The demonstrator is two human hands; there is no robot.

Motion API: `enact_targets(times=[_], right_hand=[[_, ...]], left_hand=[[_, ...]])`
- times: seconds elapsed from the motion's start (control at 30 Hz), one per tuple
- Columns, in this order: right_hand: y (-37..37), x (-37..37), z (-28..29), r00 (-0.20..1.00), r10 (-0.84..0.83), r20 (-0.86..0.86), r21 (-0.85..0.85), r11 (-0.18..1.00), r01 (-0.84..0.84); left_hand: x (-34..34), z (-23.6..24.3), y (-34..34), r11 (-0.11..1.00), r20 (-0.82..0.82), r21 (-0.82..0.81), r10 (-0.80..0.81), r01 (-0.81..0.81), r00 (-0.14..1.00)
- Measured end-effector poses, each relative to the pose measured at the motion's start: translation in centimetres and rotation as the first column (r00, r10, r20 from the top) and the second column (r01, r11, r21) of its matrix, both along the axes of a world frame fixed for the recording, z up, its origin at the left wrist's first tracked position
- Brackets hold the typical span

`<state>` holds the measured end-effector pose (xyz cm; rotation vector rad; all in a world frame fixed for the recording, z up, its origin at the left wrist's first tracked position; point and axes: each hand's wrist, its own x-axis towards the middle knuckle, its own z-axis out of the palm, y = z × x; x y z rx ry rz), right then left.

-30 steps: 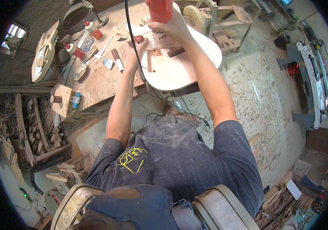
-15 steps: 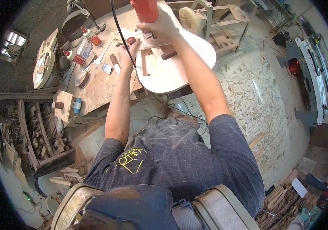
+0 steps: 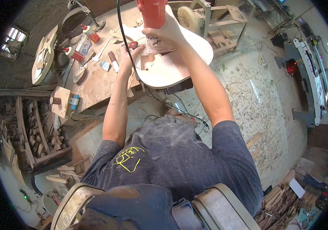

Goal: The person uses a hand-held router to route a cavity into a wooden guitar body on a workbench.

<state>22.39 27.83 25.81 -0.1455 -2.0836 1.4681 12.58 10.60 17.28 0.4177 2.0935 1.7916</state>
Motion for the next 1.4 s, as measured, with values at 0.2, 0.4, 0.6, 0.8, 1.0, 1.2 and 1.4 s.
enact_targets(times=[0.2,0.4,0.6,0.8,1.0,1.2,1.4], right_hand=[[-0.8,1.9,0.1,1.000,-0.012,0.012,-0.043,0.999,0.012],[-1.5,3.5,1.1,1.000,0.009,0.030,-0.040,0.999,-0.008],[-1.2,3.5,0.7,0.999,-0.002,0.033,-0.064,0.998,0.004],[-0.2,1.4,-0.3,0.999,-0.039,0.018,0.031,0.999,0.038],[0.9,-0.9,-0.1,0.997,-0.067,-0.029,0.221,0.973,0.072],[1.6,-2.0,0.7,0.990,-0.008,0.138,0.153,0.988,-0.013],[1.8,-2.6,-1.2,0.999,-0.052,0.017,0.103,0.993,0.050]], left_hand=[[0.1,-0.7,-0.8,0.984,0.058,0.035,-0.176,0.174,0.983],[0.9,0.2,-1.4,0.979,-0.019,-0.056,-0.196,0.195,0.980],[1.4,1.4,-1.4,0.976,-0.020,-0.063,-0.211,0.210,0.977],[-0.4,-1.3,-1.1,0.984,-0.075,-0.092,-0.159,0.152,0.984],[-2.9,-1.1,-0.3,0.954,-0.083,-0.272,-0.157,0.129,0.984],[-3.8,0.7,0.6,0.920,-0.005,-0.352,-0.186,0.172,0.983],[-3.5,-1.2,0.7,0.960,-0.059,-0.274,-0.085,0.066,0.995]])
